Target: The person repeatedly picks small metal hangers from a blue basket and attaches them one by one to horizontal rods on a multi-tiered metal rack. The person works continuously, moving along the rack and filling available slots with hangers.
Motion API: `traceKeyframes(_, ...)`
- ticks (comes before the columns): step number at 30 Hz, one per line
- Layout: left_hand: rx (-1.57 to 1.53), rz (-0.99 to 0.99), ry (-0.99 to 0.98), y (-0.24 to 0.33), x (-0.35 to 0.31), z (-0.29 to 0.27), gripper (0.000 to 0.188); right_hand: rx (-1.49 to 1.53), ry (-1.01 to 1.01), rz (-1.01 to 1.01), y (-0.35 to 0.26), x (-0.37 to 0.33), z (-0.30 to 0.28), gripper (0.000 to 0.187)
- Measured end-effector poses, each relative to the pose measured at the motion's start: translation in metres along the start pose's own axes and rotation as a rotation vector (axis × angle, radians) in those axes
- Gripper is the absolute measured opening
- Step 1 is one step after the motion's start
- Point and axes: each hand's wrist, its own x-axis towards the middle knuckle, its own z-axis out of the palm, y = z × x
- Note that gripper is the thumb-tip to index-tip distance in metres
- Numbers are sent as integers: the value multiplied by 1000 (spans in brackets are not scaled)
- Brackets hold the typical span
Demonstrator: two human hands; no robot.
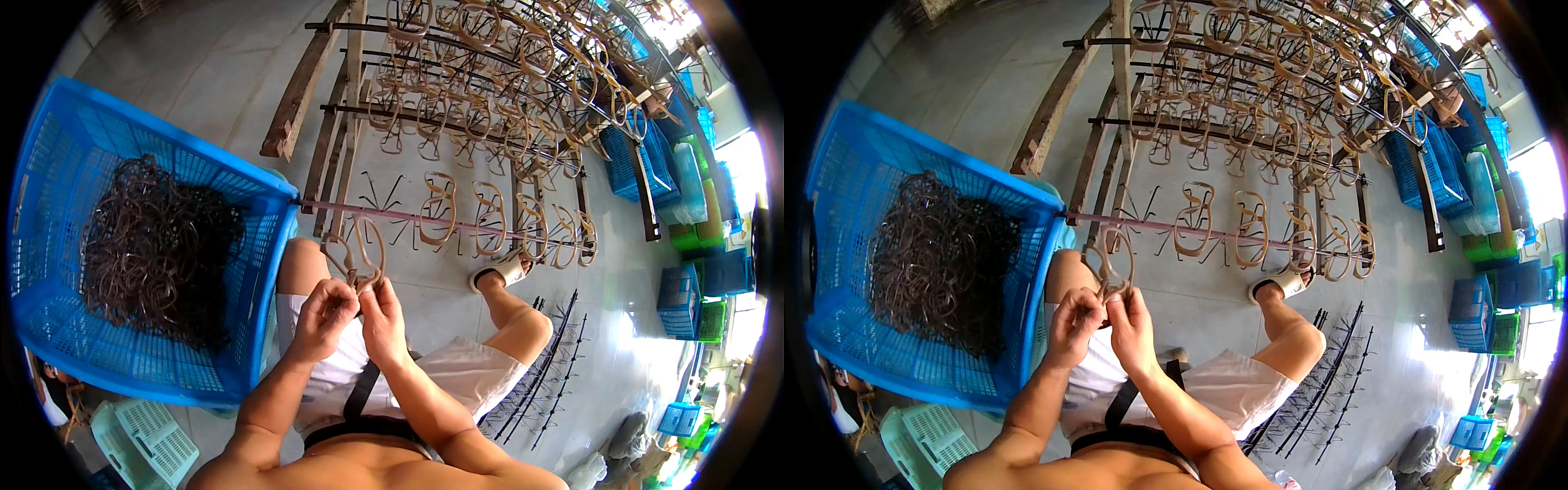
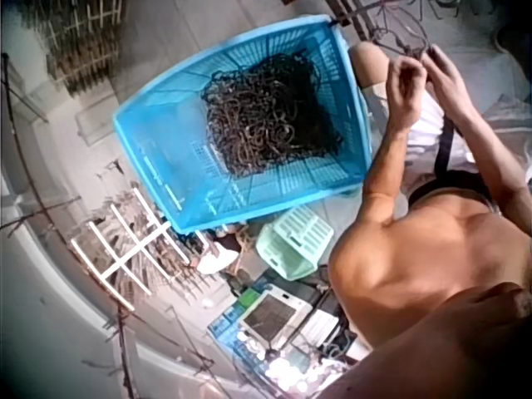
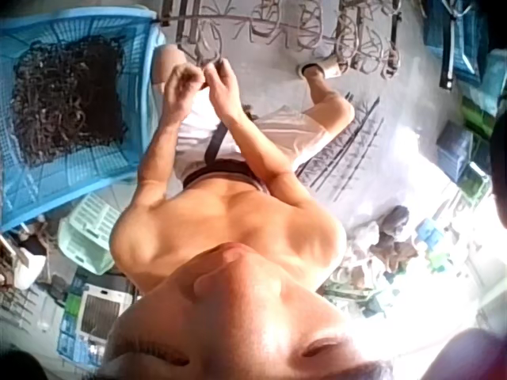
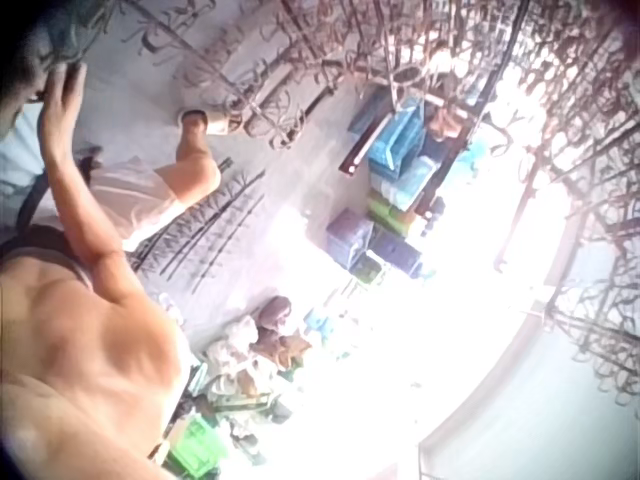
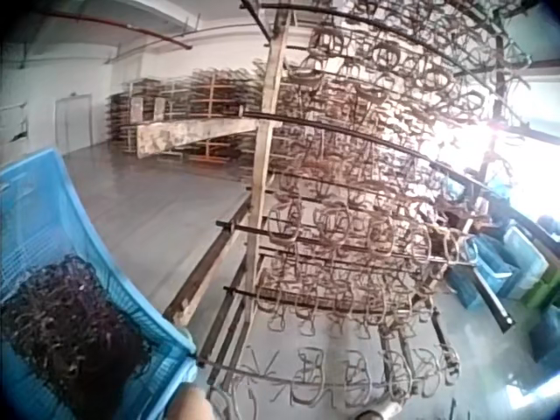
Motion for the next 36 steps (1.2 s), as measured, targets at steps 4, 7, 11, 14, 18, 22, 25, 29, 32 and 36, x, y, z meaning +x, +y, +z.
traceKeyframes(4,76,-20,276,1,6,-9,8,-260,39,-210,-14,13,-11,17)
traceKeyframes(7,100,107,349,-5,25,-23,10,-266,78,-314,-40,32,-18,20)
traceKeyframes(11,214,114,391,4,63,-12,13,-327,329,-612,-34,84,-12,15)
traceKeyframes(14,427,179,364,-17,97,-13,15,-421,490,-530,-11,117,-4,16)
traceKeyframes(18,523,164,314,-31,123,-8,14,-417,586,-467,2,129,8,19)
traceKeyframes(22,481,31,309,-28,129,1,13,-130,498,-438,3,127,11,18)
traceKeyframes(25,417,22,300,-33,131,-4,12,-24,476,-445,-1,126,18,17)
traceKeyframes(29,356,-5,293,-31,130,-2,12,64,480,-444,0,128,20,17)
traceKeyframes(32,367,-38,276,-29,130,-4,17,96,501,-449,1,129,23,18)
traceKeyframes(36,254,-47,259,-25,129,-6,21,112,423,-437,7,126,25,20)
